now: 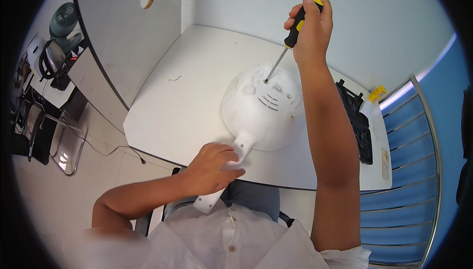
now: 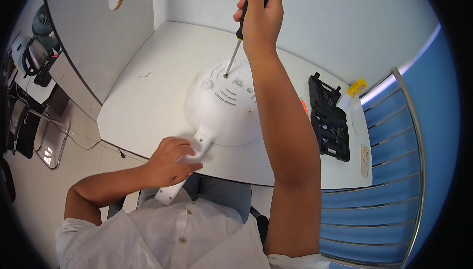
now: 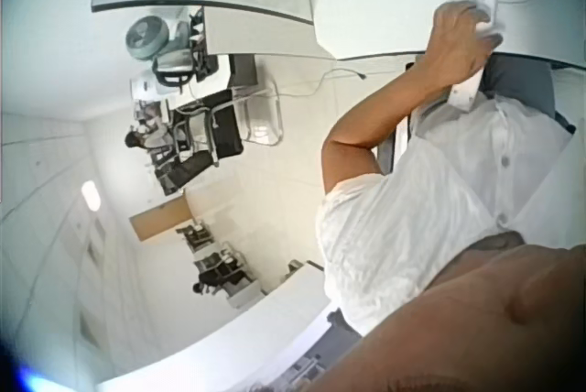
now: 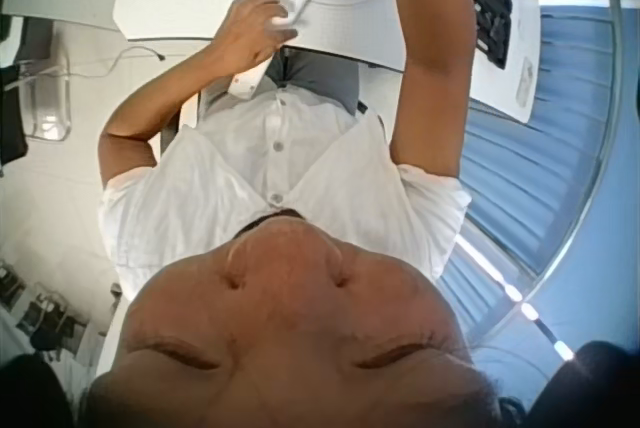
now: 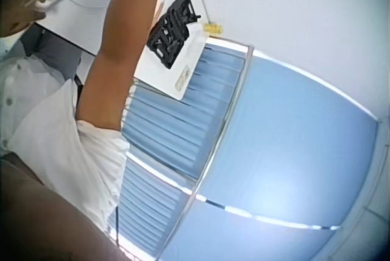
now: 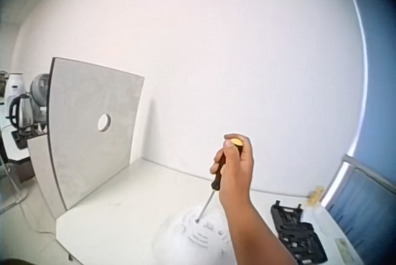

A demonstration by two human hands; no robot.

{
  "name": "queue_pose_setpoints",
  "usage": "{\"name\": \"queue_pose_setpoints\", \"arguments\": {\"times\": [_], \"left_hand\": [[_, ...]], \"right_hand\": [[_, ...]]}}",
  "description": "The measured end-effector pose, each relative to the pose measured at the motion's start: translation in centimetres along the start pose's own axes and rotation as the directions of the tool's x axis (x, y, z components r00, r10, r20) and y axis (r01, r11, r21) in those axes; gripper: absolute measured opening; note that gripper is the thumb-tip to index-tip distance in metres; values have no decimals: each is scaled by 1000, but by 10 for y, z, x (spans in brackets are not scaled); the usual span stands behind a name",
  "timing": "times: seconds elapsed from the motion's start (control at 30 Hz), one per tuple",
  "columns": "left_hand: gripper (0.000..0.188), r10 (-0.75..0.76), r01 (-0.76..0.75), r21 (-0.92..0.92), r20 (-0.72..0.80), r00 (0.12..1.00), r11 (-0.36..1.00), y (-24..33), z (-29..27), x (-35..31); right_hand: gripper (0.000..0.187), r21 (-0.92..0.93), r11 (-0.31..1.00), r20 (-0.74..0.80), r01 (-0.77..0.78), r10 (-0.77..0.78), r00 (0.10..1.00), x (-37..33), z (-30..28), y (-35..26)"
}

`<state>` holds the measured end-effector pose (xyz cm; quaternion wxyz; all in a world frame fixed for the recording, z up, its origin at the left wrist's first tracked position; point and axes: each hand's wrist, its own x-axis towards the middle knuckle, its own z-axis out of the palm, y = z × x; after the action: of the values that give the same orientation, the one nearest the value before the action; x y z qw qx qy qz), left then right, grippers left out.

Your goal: The person holds a white circular device and uses a screwdriver to tighten screws on its underside. The person rotates the device to access different screw locations and continues tightening until the end of the clip.

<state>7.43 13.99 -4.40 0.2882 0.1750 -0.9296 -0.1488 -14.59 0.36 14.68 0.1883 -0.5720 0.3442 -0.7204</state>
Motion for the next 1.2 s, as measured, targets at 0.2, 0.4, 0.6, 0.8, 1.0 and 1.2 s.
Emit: {"name": "queue_pose_setpoints", "arguments": {"times": [0.2,0.4,0.6,0.8,1.0,1.2], "left_hand": [[21,253,-244,-154,44,966,958,12,41,25],[25,68,-71,-109,-29,997,991,68,107,74],[36,129,-212,-369,-238,963,905,75,126,110],[32,191,42,-346,610,769,937,50,16,97],[66,149,-143,65,-93,985,988,-58,-80,80],[98,-34,30,37,103,994,999,-99,-58,99]], "right_hand": [[29,68,991,11,-114,114,993,-7,-1,-8],[32,121,979,114,-166,152,982,-12,-5,-12],[33,175,975,252,-134,87,964,-26,30,-27],[31,168,981,328,-99,39,944,-40,21,-33],[33,223,973,333,-61,-17,943,-33,15,-26],[35,232,972,284,-38,-30,958,-33,15,-17]]}}
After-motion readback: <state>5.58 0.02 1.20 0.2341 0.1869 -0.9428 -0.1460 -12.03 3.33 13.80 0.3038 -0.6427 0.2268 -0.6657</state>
